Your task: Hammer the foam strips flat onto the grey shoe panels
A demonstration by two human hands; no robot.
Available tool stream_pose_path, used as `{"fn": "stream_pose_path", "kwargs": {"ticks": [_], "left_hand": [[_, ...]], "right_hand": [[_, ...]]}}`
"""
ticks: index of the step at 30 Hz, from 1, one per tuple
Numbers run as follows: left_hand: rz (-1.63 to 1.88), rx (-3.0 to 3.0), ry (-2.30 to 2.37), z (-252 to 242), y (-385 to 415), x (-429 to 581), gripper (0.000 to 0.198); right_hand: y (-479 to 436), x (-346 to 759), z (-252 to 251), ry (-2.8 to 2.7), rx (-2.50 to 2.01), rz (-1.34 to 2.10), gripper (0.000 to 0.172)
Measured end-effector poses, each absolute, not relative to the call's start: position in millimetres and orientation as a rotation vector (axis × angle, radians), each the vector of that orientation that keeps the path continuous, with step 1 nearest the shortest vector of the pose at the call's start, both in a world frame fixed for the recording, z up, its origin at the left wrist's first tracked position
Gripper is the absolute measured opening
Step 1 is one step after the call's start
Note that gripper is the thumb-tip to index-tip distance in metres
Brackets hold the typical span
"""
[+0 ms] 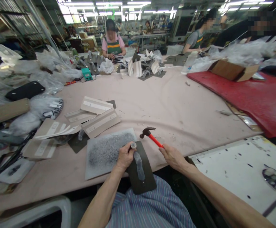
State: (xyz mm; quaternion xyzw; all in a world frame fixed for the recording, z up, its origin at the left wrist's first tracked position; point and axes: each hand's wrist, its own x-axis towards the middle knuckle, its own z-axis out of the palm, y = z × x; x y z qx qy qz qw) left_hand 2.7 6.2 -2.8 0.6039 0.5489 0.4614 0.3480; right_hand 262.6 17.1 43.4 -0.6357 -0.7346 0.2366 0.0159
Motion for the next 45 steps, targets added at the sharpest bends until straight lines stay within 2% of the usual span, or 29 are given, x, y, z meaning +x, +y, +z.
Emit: {"fn": "stream_pose_path", "kwargs": {"ticks": [3, 4, 6, 8, 11, 18, 21, 24, 28, 32, 38, 42, 45], "left_hand": [[1.212, 1.568, 1.427, -5, 6, 2, 0.014], [1.215, 1.569, 1.433, -5, 6, 2, 0.013], [1.210, 1.566, 1.446, -5, 6, 1, 0.012], [1.198, 1.541, 1.461, -4, 7, 2, 0.011], [1.242, 1.346, 1.446, -4, 12, 3, 0.014], [1.496, 0.862, 1.366, 2, 26, 1, 0.026], [1.681, 0.853, 1.371, 26, 23, -11, 0.027], [1.864, 0.956, 1.396, 58, 17, -28, 0.028], [1.938, 1.073, 1.445, 81, 7, -45, 0.028], [1.822, 1.052, 1.497, 58, -2, -56, 0.027], [1.638, 0.987, 1.606, -1, -9, -70, 0.031], [1.557, 1.048, 1.641, -9, -13, -73, 0.029], [1.535, 1.055, 1.630, -8, -14, -74, 0.028]], "right_hand": [[22, 253, 20, -2.299, -2.018, 0.582, 0.027], [20, 248, 17, -2.322, -1.943, 0.474, 0.032], [11, 233, 21, -2.386, -1.665, 0.290, 0.046], [0, 217, 30, -2.510, -1.313, 0.267, 0.051], [-13, 194, 40, -2.720, -0.947, 0.341, 0.048], [-13, 174, 39, -2.818, -0.841, 0.119, 0.028], [-7, 173, 46, -2.730, -1.017, 0.079, 0.023], [2, 173, 56, -2.544, -1.334, 0.044, 0.025], [13, 173, 60, -2.351, -1.517, 0.043, 0.027], [13, 173, 54, -2.274, -1.626, 0.137, 0.034], [4, 171, 39, -2.325, -1.729, 0.451, 0.018], [17, 183, 36, -2.204, -1.811, 0.625, 0.010], [47, 189, 45, -1.941, -1.915, 0.748, 0.014]]}}
